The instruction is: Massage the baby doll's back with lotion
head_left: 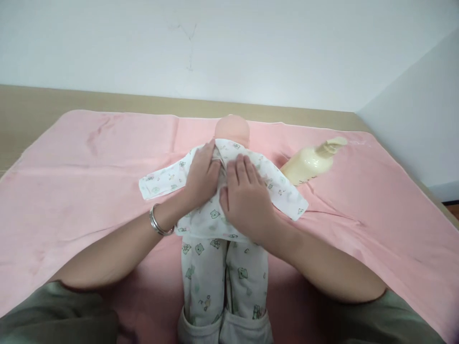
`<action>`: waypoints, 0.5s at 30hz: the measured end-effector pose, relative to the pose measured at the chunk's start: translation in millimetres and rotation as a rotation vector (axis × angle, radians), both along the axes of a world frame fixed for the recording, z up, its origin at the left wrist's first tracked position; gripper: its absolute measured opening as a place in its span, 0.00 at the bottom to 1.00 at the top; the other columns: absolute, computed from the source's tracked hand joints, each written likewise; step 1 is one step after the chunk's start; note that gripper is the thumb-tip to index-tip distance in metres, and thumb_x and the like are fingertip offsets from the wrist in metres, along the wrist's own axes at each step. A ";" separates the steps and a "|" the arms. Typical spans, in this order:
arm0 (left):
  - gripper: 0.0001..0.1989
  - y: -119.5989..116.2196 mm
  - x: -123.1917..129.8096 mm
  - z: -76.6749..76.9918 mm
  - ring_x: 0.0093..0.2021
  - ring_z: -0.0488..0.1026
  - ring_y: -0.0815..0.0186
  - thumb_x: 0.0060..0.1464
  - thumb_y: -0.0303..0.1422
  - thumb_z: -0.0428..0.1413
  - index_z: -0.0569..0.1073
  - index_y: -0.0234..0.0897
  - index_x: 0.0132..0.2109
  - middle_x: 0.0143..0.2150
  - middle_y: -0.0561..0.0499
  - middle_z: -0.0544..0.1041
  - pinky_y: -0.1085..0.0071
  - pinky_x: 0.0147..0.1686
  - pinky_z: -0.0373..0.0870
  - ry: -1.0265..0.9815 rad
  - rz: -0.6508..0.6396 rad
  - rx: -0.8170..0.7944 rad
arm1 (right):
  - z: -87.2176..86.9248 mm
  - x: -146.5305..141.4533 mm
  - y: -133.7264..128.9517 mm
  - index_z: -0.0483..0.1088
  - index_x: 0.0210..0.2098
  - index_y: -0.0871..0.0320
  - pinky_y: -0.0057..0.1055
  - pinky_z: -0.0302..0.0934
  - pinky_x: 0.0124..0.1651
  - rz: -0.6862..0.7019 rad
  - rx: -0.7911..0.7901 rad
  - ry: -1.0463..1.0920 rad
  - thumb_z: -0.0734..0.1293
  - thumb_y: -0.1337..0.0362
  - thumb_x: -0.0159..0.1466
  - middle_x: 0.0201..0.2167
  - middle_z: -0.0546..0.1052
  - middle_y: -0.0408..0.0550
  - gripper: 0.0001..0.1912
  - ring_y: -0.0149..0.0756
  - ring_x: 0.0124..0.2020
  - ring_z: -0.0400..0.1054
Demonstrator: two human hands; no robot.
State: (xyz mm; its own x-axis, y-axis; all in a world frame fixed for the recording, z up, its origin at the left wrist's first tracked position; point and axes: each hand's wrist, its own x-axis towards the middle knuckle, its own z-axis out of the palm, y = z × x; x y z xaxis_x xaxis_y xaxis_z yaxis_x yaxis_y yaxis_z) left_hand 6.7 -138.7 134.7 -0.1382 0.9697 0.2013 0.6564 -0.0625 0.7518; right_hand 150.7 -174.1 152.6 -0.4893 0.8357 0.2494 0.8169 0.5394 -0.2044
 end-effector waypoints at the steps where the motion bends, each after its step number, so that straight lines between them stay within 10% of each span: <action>1: 0.29 5.3 -3.6 -0.5 0.71 0.63 0.54 0.62 0.31 0.43 0.63 0.32 0.68 0.70 0.40 0.67 0.51 0.73 0.57 -0.007 0.010 -0.002 | 0.2 -1.8 -6.7 0.54 0.71 0.76 0.58 0.46 0.75 0.031 0.017 -0.003 0.55 0.61 0.71 0.73 0.54 0.72 0.34 0.62 0.76 0.45; 11: 0.30 -38.1 20.0 -4.2 0.78 0.46 0.50 0.66 0.36 0.44 0.59 0.30 0.71 0.76 0.40 0.55 0.45 0.76 0.44 0.243 -0.138 0.115 | -4.6 19.7 78.3 0.54 0.70 0.77 0.54 0.44 0.77 -0.145 -0.231 0.202 0.53 0.62 0.68 0.73 0.55 0.67 0.36 0.55 0.76 0.46; 15: 0.29 -31.9 15.4 -8.2 0.77 0.50 0.54 0.65 0.34 0.42 0.61 0.31 0.70 0.75 0.41 0.59 0.49 0.77 0.45 0.113 -0.113 0.120 | -4.5 13.9 58.8 0.53 0.70 0.78 0.54 0.43 0.77 -0.138 -0.166 0.144 0.53 0.62 0.69 0.73 0.56 0.70 0.35 0.57 0.76 0.46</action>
State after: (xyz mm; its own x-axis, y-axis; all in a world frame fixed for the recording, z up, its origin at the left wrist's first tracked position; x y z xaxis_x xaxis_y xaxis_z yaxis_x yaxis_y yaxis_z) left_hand 22.0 -170.5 126.5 -0.0001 0.9458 0.3246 0.7196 -0.2253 0.6568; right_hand 164.7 -115.3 148.1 -0.3375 0.9273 0.1618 0.8365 0.3743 -0.4002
